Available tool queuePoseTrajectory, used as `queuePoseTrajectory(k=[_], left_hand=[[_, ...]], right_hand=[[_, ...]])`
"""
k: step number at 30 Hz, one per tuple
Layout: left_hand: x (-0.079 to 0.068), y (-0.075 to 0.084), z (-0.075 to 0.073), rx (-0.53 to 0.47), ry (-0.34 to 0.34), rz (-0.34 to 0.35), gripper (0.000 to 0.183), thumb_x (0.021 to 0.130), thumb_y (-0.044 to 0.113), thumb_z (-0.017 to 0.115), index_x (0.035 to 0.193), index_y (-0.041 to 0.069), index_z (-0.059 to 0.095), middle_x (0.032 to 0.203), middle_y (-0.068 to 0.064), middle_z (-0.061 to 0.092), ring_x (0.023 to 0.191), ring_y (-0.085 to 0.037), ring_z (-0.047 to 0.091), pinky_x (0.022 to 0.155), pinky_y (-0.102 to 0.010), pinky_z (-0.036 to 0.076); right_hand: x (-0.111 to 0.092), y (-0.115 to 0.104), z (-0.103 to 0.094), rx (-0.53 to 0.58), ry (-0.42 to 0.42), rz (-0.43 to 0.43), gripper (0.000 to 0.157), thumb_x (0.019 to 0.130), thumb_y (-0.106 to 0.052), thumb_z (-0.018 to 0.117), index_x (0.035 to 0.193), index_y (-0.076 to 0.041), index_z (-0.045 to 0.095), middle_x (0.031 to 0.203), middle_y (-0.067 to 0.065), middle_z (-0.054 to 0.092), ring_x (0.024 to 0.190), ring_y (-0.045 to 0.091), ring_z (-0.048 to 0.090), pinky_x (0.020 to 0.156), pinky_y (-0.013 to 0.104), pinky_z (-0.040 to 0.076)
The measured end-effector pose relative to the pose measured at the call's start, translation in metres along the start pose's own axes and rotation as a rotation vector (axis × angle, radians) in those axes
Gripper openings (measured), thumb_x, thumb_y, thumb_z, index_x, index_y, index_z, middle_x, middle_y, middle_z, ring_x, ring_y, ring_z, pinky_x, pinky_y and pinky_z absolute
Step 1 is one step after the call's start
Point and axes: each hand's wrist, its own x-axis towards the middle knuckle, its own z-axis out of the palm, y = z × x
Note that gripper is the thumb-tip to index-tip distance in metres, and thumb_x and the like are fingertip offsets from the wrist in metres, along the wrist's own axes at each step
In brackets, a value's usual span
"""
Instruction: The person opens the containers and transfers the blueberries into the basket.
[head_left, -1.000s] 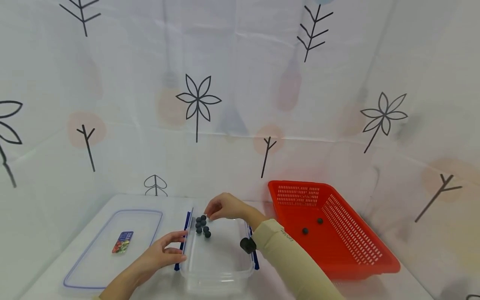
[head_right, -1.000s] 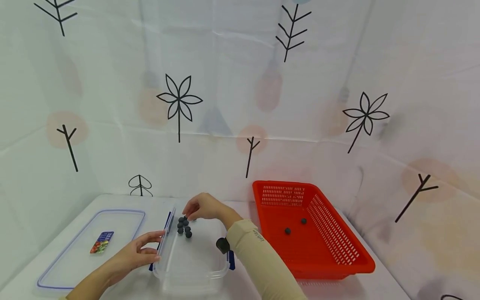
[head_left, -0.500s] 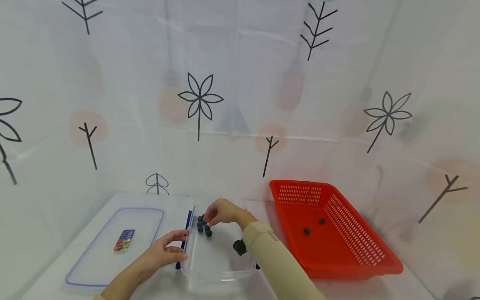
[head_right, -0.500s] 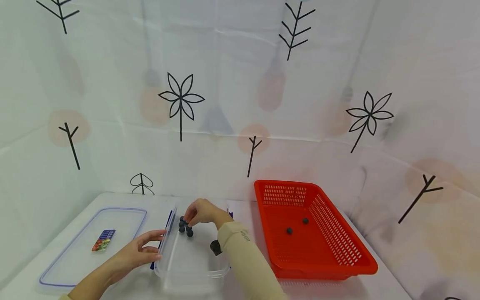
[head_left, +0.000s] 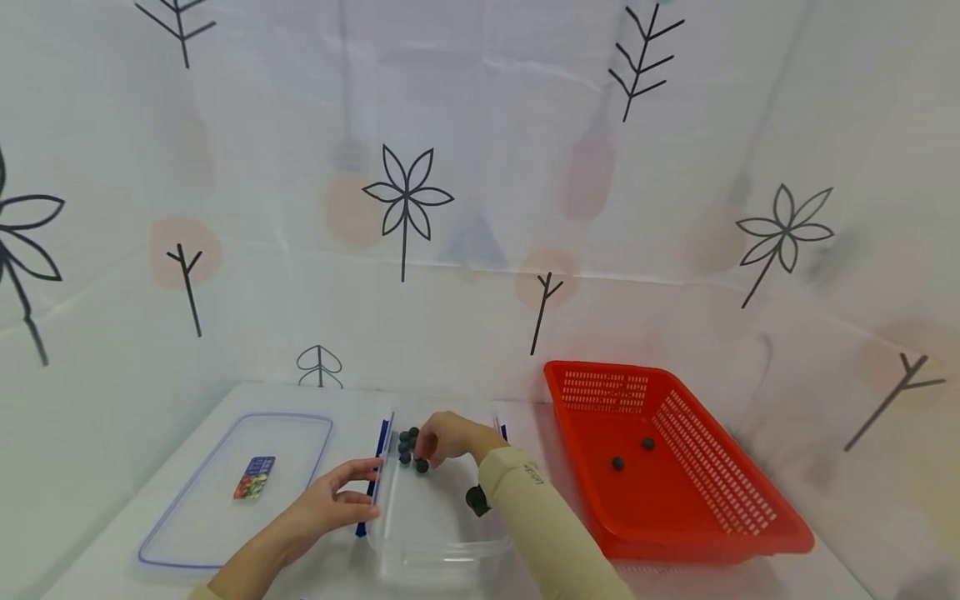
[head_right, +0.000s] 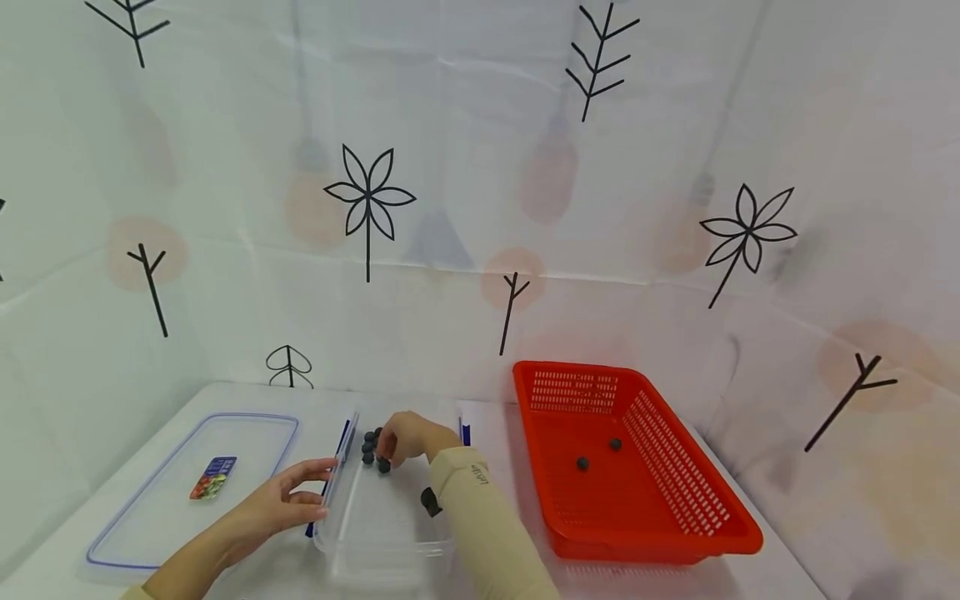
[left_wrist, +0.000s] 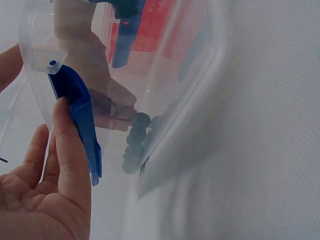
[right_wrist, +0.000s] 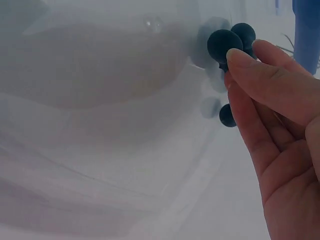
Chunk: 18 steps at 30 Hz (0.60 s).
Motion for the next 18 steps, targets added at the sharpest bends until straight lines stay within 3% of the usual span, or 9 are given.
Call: queuePoseTrajectory(k=[9, 18], left_hand=[[-0.0001, -0.0002, 0.0011, 0.001, 0.008, 0.000, 0.071, 0.079, 0.015, 0.074, 0.140, 0.005, 0.038, 0.133, -0.018, 0.039, 0.094, -0.020, 0.054, 0.081, -0.037, 0.049], [0.0004, -0.0015, 0.0005, 0.001, -0.005, 0.003, 0.071, 0.081, 0.017, 0.073, 0.141, 0.005, 0.037, 0.134, -0.017, 0.039, 0.096, -0.021, 0.053, 0.082, -0.037, 0.048]], right_hand=[[0.0022, -0.0008, 0.0053, -0.087, -0.019, 0.011, 0.020, 0.074, 0.003, 0.075, 0.081, -0.015, 0.071, 0.074, -0.009, 0.059, 0.070, 0.006, 0.054, 0.066, 0.019, 0.046], [-0.0008, -0.0015, 0.0037, -0.159, -0.061, -0.036, 0.016, 0.073, -0.002, 0.077, 0.078, -0.015, 0.070, 0.072, -0.009, 0.058, 0.068, 0.004, 0.051, 0.064, 0.018, 0.044]])
